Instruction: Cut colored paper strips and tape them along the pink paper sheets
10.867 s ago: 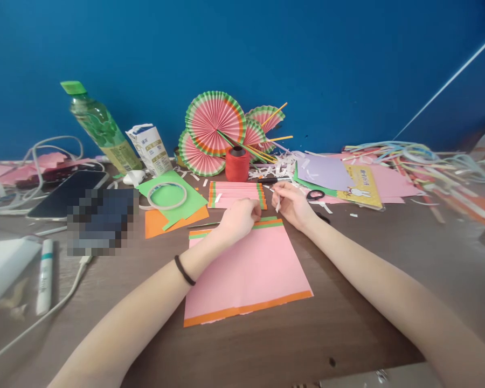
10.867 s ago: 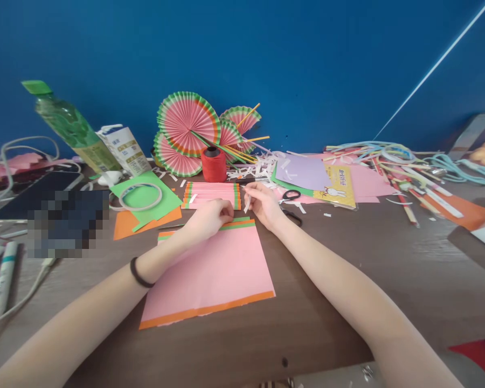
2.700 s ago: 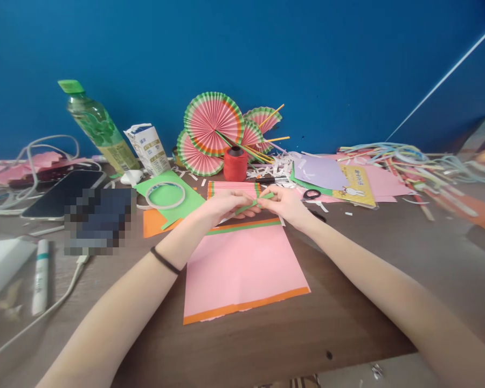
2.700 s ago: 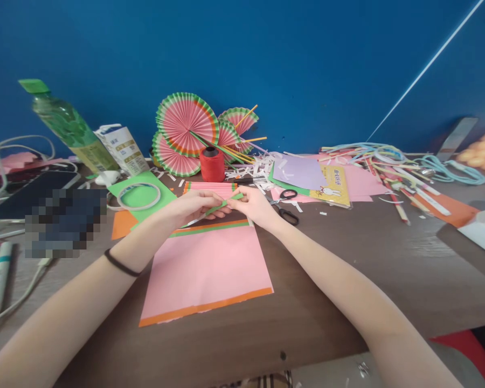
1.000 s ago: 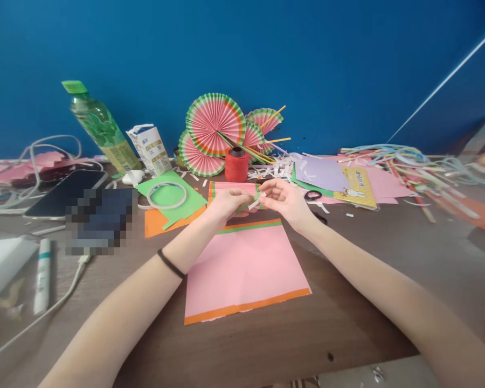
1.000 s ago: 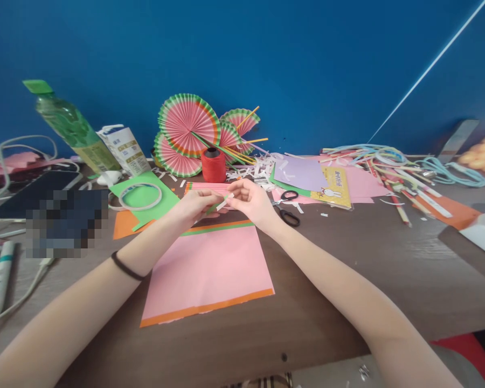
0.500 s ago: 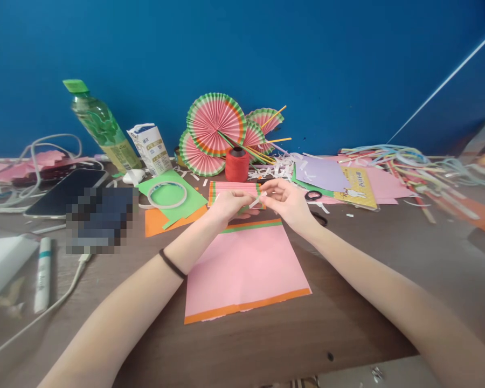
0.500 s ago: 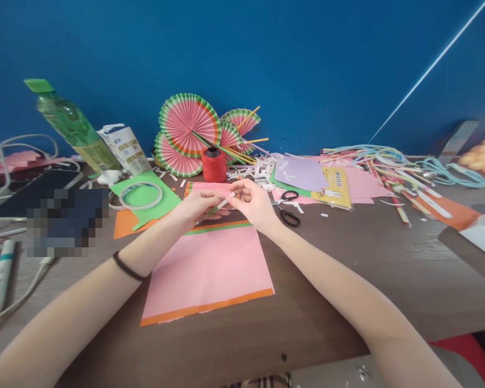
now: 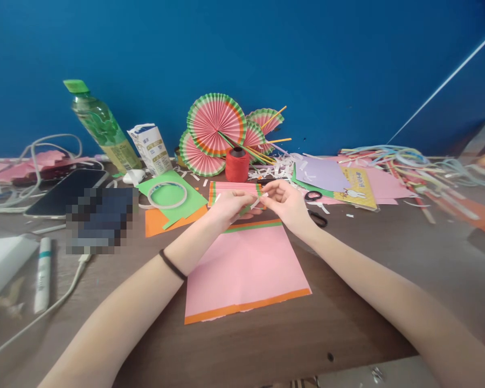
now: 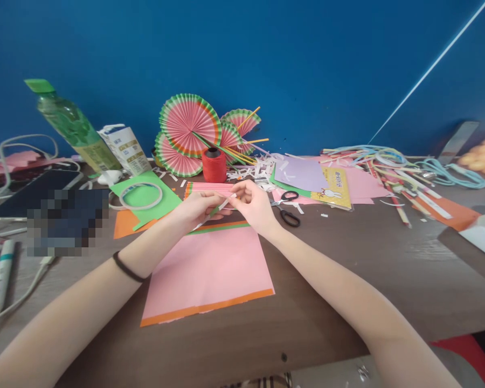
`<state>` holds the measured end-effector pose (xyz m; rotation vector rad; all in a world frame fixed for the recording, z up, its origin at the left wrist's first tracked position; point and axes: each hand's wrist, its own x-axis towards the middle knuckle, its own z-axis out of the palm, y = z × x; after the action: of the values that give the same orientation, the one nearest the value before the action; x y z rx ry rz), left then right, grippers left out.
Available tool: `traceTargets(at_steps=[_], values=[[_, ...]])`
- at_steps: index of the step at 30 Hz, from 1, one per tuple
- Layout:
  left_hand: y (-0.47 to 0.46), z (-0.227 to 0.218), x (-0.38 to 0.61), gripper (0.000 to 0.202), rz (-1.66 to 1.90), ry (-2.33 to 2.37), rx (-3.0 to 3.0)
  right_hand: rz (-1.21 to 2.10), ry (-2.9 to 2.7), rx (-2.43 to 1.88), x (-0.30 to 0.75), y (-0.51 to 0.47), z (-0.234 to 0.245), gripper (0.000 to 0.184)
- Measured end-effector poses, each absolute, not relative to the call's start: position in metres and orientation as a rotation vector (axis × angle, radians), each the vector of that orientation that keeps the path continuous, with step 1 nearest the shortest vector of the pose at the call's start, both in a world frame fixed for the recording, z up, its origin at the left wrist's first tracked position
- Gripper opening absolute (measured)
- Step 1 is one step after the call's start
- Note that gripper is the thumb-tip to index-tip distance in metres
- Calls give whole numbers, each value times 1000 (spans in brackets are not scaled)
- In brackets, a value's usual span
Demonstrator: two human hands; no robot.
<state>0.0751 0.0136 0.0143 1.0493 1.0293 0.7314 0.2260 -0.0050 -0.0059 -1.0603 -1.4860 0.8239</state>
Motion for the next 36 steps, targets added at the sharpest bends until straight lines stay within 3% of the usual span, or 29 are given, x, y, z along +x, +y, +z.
traceTargets(at_steps=[28,36], values=[[11,16,76,9,759,1034,955,887,-1519,-955,225,-10,1,25],[10,13,78,6,763,998,978,740,-1590,-1031,226,-7,-6,22]])
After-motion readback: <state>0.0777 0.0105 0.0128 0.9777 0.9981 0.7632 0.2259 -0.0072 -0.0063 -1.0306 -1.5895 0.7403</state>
